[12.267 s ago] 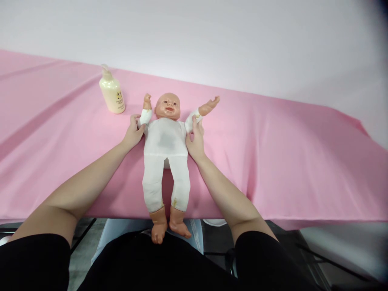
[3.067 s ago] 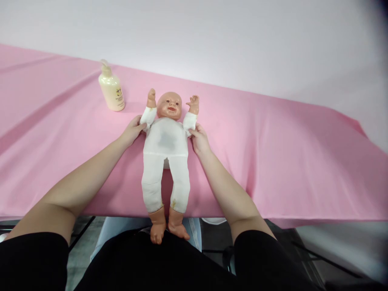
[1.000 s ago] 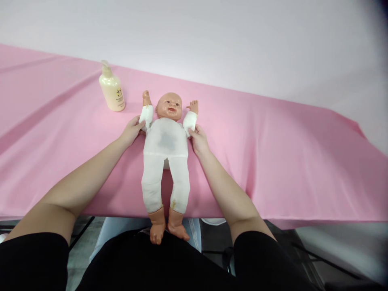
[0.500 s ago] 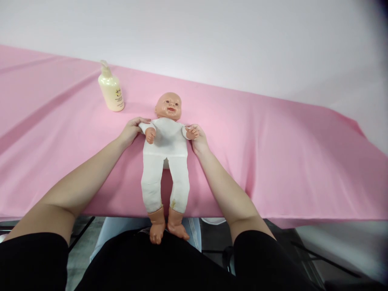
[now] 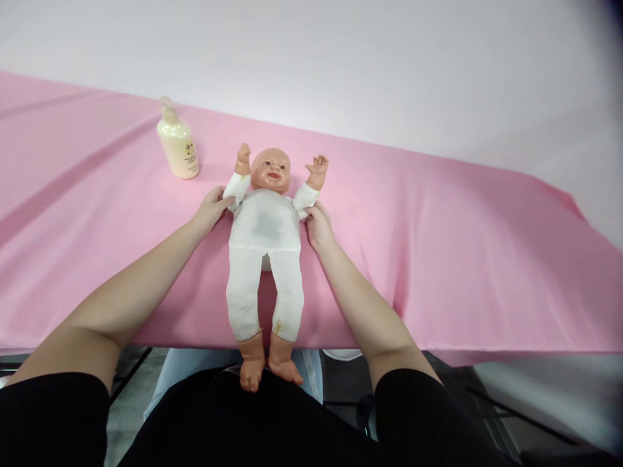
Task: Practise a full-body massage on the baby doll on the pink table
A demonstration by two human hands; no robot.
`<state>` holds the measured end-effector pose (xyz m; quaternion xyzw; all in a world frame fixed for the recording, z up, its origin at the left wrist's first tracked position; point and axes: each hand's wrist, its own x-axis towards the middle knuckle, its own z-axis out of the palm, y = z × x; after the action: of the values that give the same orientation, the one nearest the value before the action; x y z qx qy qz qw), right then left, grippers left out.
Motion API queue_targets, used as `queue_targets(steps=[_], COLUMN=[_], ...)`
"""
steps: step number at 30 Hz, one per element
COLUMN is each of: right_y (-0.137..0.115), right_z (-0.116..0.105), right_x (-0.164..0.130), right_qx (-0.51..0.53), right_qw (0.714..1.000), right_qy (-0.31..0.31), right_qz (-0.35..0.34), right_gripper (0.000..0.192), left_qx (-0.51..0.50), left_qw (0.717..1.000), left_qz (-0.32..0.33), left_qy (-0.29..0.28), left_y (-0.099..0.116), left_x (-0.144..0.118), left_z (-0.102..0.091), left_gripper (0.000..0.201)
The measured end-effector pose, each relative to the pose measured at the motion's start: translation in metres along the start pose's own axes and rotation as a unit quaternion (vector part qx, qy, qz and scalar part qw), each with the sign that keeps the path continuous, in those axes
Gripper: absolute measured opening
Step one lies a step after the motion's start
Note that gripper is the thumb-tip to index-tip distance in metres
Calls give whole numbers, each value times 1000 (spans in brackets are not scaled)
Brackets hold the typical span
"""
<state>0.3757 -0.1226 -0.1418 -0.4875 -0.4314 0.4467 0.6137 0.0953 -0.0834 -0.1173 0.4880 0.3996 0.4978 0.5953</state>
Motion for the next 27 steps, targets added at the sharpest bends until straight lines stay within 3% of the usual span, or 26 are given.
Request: queue_targets(steps=[6,17,27], right_y=[0,6,6], right_z=[0,-3,-4], right_x=[-3,1,3], right_qx=[26,41,39], right_qw=[999,999,999], right_qy=[35,27,10], right_qz=[-1,11,1], right_gripper=[14,16,25], left_qx=[-3,-5,-4], left_qw=[1000,1000,999], left_qz=[-24,-16,9], left_qy=[20,15,-35], left_y=[-1,-2,-2], left_x=[2,3,1], left_z=[-1,-1,-4], left_gripper=[23,20,37])
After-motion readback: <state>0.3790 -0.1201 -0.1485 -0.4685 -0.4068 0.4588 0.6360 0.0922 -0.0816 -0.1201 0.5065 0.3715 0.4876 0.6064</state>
